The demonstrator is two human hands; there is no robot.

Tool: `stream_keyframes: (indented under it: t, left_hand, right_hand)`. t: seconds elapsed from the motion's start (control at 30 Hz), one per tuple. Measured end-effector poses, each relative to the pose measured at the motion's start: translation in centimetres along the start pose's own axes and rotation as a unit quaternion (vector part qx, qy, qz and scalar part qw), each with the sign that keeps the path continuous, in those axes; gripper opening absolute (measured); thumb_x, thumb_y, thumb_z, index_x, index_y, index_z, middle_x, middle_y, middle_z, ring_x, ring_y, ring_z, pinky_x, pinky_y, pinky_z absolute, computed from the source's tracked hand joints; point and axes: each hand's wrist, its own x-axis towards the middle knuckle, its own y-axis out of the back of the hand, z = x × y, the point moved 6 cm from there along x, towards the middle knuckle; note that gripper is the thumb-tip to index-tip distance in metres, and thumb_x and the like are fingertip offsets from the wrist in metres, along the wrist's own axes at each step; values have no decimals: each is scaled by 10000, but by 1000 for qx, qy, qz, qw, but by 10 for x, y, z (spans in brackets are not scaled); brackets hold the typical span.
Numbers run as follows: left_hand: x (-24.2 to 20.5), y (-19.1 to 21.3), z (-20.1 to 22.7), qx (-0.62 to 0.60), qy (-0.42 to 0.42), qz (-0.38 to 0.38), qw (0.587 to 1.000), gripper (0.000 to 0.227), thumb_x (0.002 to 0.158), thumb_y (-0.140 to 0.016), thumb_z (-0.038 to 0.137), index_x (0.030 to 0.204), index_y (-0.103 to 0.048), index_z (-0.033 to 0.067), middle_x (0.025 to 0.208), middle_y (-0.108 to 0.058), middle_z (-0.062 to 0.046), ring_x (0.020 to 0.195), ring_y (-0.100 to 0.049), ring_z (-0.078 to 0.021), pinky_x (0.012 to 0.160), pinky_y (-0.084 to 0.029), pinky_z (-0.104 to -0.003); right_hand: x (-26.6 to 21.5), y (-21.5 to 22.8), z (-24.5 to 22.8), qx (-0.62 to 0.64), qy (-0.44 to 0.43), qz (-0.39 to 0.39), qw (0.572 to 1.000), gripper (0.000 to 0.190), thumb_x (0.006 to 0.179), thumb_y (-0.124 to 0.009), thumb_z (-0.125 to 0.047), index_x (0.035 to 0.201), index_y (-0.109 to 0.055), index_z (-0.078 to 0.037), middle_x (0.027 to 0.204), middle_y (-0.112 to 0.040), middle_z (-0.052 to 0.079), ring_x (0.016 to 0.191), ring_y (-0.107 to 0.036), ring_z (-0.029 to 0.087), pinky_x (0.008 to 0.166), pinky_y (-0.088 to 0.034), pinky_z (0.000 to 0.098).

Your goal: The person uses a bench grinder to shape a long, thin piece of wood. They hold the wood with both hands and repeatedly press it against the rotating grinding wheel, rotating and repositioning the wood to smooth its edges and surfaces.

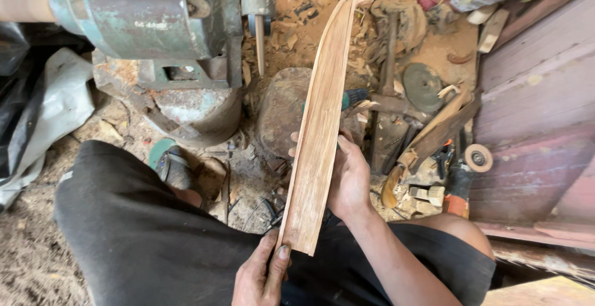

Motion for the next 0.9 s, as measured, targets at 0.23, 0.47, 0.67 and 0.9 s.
stream_keyframes:
  t: [0.23, 0.47, 0.67, 0.9]
  left_hand:
    - [16, -32, 90, -300, 50, -277, 912, 585, 959, -634, 180, 1483, -414, 42, 978, -678, -112, 743, -690, -170, 699, -571, -319]
    - [-2, -51, 169, -523, 76, -331, 781, 410, 1046, -610, 136, 1385, -430, -9, 960, -651, -165, 787, -714, -221, 738, -597, -346]
    - [-2, -54, 183, -562, 104, -314, 758, 379, 1043, -592, 117, 1370, -449, -10, 978, -672, -143, 807, -724, -210, 730, -605, -333]
    - [-1, -55, 182, -576, 107, -305, 751, 379, 1046, -601, 121, 1372, -459, -12, 990, -679, -144, 813, -725, -208, 725, -605, -326]
  right_hand:
    - [12, -9, -28, -109, 71, 10, 992, 511, 1060, -384, -355, 1402, -528, -4, 1142, -710, 236, 866, -712, 263, 730, -619, 380]
    - [31, 0, -52, -110, 79, -12, 991, 556, 1080, -430, -407, 1434, -509, 15, 1155, -679, 206, 891, -692, 218, 776, -617, 311]
    - [30, 7, -51, -146, 129, -19, 981, 463, 1100, -486, -261, 1448, -500, 45, 1230, -651, 210, 1003, -687, 242, 847, -609, 324]
    - [38, 14, -45, -107, 92, -20, 990, 510, 1118, -428, -339, 1410, -530, 66, 1201, -667, 219, 973, -693, 238, 831, -616, 338]
